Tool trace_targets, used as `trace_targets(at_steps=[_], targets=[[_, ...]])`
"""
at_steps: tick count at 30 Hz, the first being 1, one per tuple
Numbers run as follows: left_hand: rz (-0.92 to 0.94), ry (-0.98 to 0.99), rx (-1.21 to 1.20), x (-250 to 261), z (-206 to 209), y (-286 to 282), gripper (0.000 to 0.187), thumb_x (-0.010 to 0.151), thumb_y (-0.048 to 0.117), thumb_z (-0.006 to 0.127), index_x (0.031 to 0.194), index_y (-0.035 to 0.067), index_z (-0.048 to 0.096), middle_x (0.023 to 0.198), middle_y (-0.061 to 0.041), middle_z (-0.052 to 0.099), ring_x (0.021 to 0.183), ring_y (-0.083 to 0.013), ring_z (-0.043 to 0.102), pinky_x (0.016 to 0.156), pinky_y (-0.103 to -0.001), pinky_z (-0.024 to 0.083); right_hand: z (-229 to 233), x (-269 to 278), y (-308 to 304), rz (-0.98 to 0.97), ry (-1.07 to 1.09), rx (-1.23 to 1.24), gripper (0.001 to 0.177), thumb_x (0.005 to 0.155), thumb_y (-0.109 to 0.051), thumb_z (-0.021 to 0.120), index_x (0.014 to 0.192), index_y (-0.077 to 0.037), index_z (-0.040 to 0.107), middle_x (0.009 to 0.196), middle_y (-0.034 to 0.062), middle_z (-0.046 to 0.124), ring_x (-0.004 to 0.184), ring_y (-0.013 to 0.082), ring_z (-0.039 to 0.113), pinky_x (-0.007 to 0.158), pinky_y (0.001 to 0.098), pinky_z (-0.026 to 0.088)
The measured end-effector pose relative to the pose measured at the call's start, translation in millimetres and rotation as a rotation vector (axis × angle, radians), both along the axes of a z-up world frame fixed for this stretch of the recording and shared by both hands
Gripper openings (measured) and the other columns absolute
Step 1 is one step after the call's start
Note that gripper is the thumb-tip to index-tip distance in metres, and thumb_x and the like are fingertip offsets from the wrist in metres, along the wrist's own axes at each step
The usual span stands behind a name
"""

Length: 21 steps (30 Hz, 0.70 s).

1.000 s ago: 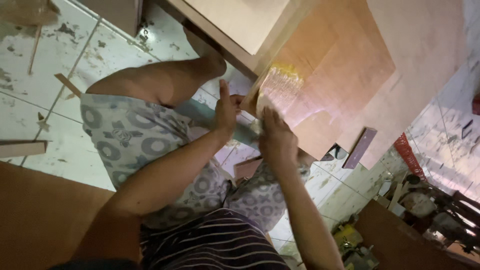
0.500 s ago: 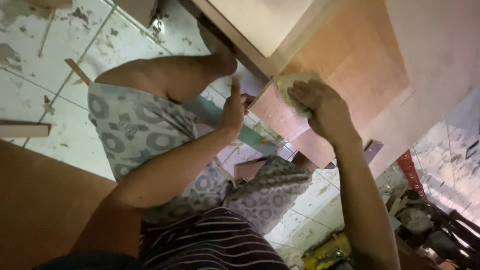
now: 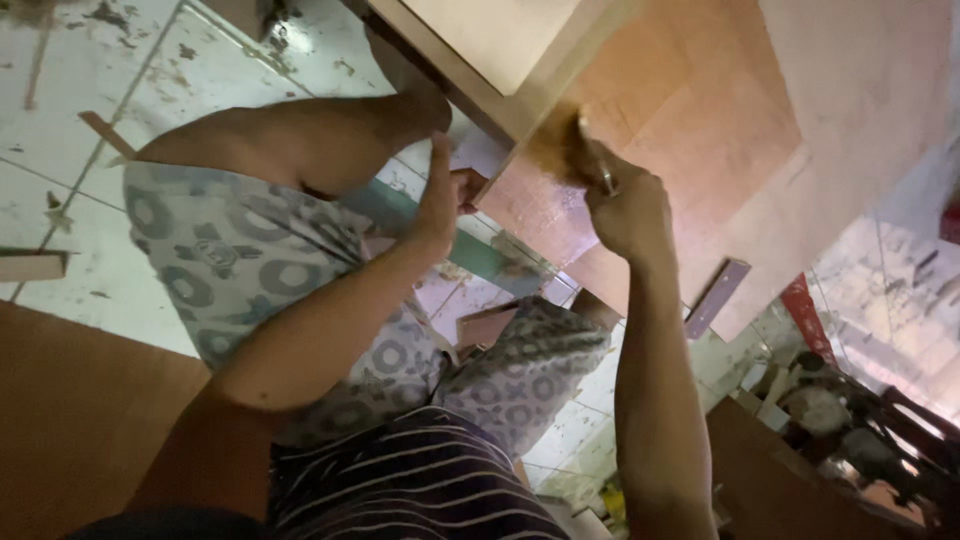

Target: The person pours a yellow liquid adhesive from a plastic bottle onto a square piece of wood and spreads it across the surface with a small piece of wood.

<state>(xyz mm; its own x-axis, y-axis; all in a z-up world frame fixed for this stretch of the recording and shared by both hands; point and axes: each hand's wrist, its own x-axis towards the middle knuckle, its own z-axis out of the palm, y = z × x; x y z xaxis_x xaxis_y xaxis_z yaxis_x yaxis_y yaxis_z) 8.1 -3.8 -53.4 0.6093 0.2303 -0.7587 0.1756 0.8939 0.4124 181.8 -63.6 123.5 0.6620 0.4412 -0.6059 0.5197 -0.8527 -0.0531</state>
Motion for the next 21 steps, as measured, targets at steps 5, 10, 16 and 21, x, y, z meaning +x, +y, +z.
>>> trace_targets(at_steps=[5, 10, 16, 21], targets=[[0.015, -0.098, -0.098, -2.1, -9.3, 8.4, 0.105, 0.074, 0.097, 0.010, 0.068, 0.011, 0.069, 0.059, -0.006, 0.060, 0.061, -0.0214, 0.056, 0.069, -0.034, 0.037, 6.4, -26.6, 2.7, -0.007, 0.083, -0.124, 0.055, 0.090, -0.025, 0.058, 0.143, -0.041, 0.061, 0.114, 0.0208, 0.073, 0.114, 0.0477, 0.065, 0.098, 0.0605, 0.051], [-0.012, -0.222, -0.154, -6.8, -20.4, 18.3, 0.107, 0.074, 0.097, 0.013, 0.070, 0.008, 0.072, 0.061, -0.005, 0.060, 0.061, -0.0169, 0.054, 0.066, -0.029, 0.033, 13.1, -87.9, 19.6, -0.036, 0.146, -0.154, 0.049, 0.091, -0.026, 0.059, 0.139, -0.036, 0.064, 0.115, 0.0229, 0.073, 0.111, 0.0489, 0.066, 0.098, 0.0614, 0.051], [-0.081, -0.192, -0.162, -6.0, 4.4, 34.8, 0.108, 0.072, 0.097, 0.011, 0.071, 0.008, 0.072, 0.063, -0.007, 0.061, 0.064, -0.0196, 0.056, 0.067, -0.030, 0.037, 10.8, -81.1, -18.6, -0.022, 0.231, -0.039, 0.039, 0.092, -0.026, 0.054, 0.130, -0.032, 0.062, 0.107, 0.0123, 0.072, 0.101, 0.0388, 0.064, 0.085, 0.0565, 0.050], [-0.045, -0.085, -0.247, -4.1, -6.3, 23.8, 0.099, 0.077, 0.086, 0.016, 0.064, 0.005, 0.072, 0.064, -0.010, 0.068, 0.062, -0.0227, 0.058, 0.070, -0.038, 0.041, 32.7, -40.2, -34.8, 0.129, -0.026, 0.425, 0.014, 0.099, 0.002, 0.050, 0.092, 0.003, 0.062, 0.073, 0.0080, 0.058, 0.060, 0.0187, 0.045, 0.049, 0.0379, 0.035]])
